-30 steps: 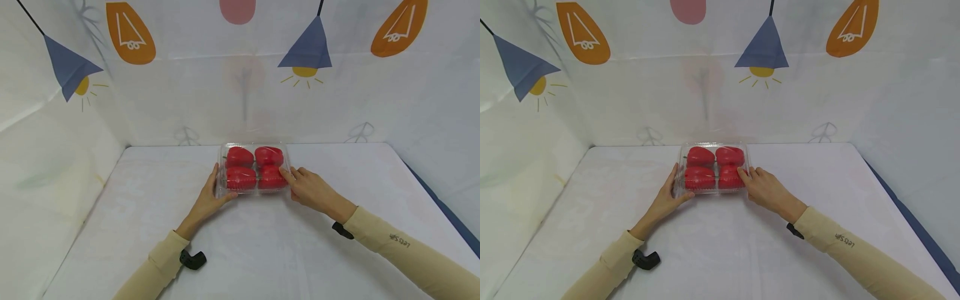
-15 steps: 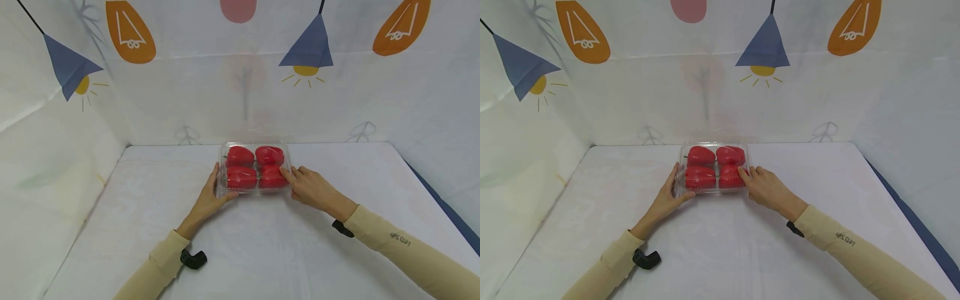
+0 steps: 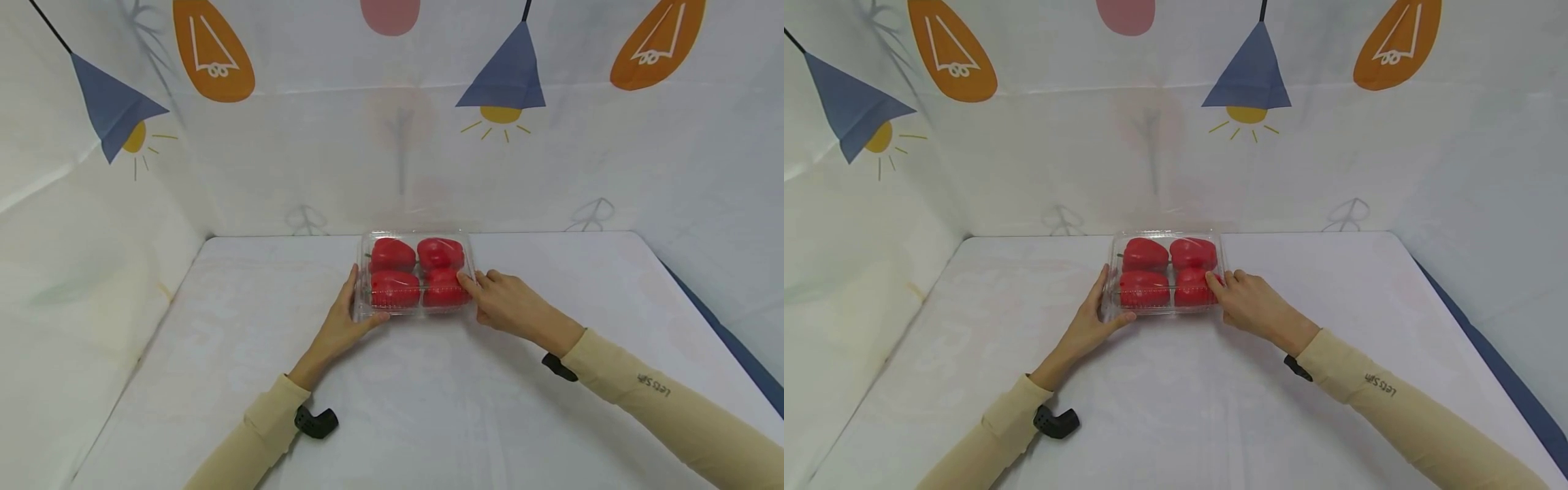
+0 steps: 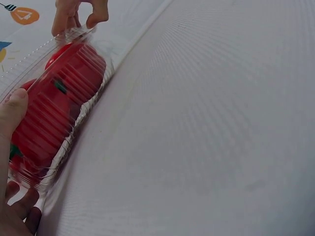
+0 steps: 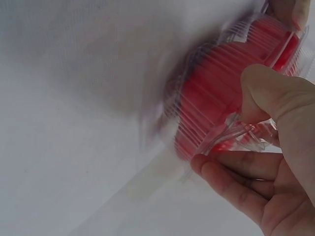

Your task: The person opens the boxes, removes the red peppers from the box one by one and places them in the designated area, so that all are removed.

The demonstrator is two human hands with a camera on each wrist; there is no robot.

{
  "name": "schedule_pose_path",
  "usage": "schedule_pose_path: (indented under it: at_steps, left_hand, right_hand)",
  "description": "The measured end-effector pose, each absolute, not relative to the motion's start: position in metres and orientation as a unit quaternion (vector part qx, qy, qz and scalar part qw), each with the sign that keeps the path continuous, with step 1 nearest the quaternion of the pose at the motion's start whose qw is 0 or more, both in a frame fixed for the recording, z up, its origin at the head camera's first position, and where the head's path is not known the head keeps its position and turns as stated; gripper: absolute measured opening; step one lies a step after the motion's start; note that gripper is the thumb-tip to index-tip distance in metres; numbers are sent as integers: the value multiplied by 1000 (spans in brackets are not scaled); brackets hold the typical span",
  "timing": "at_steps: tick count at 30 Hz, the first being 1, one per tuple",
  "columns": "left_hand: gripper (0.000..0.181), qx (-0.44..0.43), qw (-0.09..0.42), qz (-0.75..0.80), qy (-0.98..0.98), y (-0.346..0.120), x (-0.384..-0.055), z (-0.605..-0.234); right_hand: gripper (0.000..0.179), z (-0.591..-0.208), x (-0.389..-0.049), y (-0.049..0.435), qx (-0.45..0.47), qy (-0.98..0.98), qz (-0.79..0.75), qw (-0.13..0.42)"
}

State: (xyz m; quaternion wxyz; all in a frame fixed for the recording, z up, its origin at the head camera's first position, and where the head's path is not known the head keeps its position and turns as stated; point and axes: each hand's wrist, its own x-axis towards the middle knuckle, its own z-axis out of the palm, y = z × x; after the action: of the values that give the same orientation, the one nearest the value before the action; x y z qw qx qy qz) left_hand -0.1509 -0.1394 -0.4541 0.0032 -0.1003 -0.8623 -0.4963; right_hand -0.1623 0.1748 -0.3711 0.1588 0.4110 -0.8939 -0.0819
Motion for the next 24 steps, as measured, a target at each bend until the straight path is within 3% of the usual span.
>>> schedule_pose_path:
  at_steps: [7,17,24]
  left_hand:
    - [104,-98,2,-500,-861,-139,-150,-454]
    - [104,-87,-1,-499,-863,-140,-148,-453]
    - [105,-87,-4,-501,-861,-137,-150,-454]
  right_hand:
    - [58,-368,-163,177,407,-899,-72,144]
    - [52,-372,-164,172,417,-886,-89,183]
    - [54,-375,-162,170,388,-900,-102,170]
